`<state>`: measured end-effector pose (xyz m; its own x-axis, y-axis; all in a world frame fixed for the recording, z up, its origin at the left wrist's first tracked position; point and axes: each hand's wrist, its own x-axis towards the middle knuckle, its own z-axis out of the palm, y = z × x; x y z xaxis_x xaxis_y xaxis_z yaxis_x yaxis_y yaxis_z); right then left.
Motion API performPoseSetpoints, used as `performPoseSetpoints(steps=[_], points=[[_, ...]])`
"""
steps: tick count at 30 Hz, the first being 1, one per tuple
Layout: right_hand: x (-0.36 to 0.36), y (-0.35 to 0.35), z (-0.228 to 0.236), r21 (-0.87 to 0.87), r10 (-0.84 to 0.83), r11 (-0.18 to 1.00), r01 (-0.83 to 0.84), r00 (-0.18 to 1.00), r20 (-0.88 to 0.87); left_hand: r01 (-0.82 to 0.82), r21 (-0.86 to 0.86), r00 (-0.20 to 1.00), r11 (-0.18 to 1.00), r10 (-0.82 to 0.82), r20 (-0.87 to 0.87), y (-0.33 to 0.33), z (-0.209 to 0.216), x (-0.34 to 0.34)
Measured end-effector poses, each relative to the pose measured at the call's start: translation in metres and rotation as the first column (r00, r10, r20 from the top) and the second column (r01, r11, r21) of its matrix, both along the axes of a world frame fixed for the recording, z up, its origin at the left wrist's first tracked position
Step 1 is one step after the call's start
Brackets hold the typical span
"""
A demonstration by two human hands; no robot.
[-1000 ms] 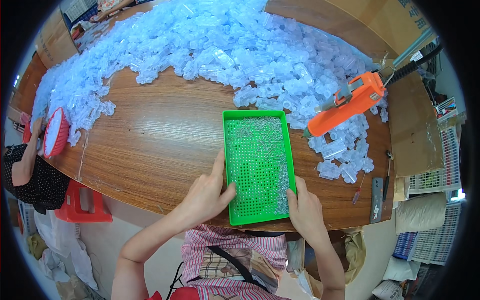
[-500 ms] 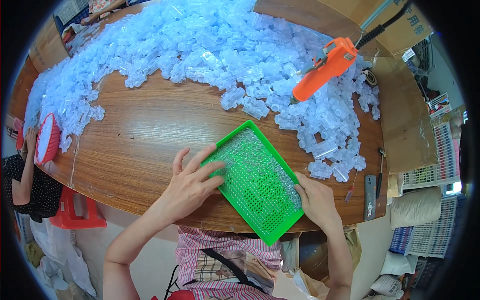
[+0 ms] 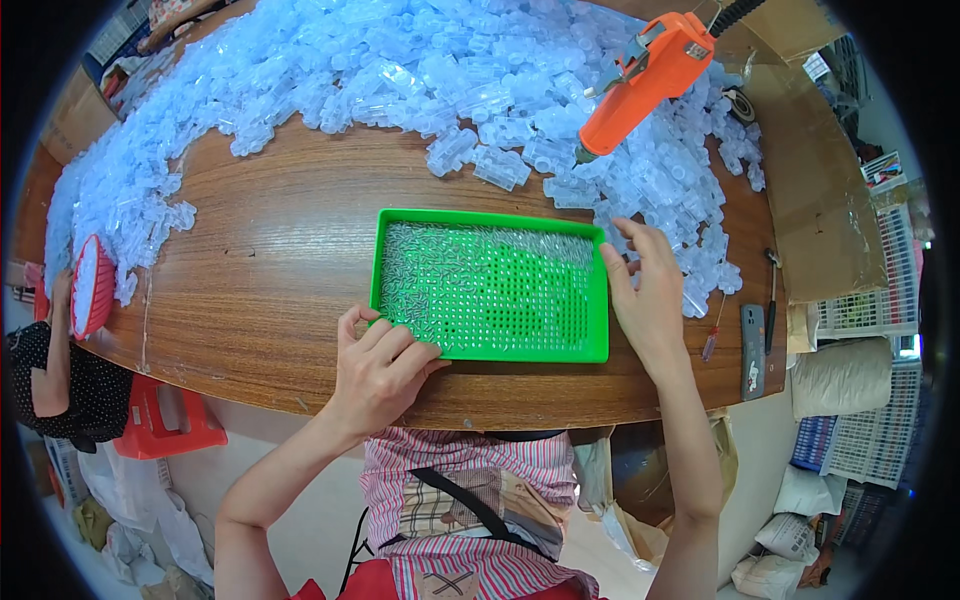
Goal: The person picks up a plastic housing, retrieves a screw from a green tray using a power screwdriver, and drives the screw into the housing. This process is repeated for several housings, which are then placed into a large paper bag.
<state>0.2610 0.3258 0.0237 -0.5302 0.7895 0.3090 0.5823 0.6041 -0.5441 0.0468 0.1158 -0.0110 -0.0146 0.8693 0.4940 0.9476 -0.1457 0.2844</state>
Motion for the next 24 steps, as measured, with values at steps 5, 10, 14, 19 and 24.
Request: performPoseSetpoints(steps=[5,10,14,19,24], points=[[0.014,-0.016,0.016,0.028,-0.009,1.000,0.010,1.000,-0.009,-0.014,0.025,0.995,1.000,0.011,0.100,0.011,-0.006,0.012],[0.034,-0.017,0.012,0.056,-0.101,0.993,0.102,0.995,-0.005,0.064,0.032,0.993,0.997,-0.067,0.100,0.013,-0.008,0.010],[0.056,-0.004,0.002,0.100,-0.207,0.974,0.202,0.977,0.043,0.103,0.039,0.989,0.994,-0.106,0.104,0.012,-0.006,0.003],[0.070,-0.003,0.005,0.033,-0.213,0.977,0.210,0.960,0.184,0.141,0.029,0.983,0.990,-0.143,0.114,0.022,-0.002,0.000],[0.064,-0.016,0.005,-0.019,-0.147,0.987,0.161,0.940,0.309,0.161,0.032,0.979,0.986,-0.164,0.120,0.026,-0.008,-0.004]])
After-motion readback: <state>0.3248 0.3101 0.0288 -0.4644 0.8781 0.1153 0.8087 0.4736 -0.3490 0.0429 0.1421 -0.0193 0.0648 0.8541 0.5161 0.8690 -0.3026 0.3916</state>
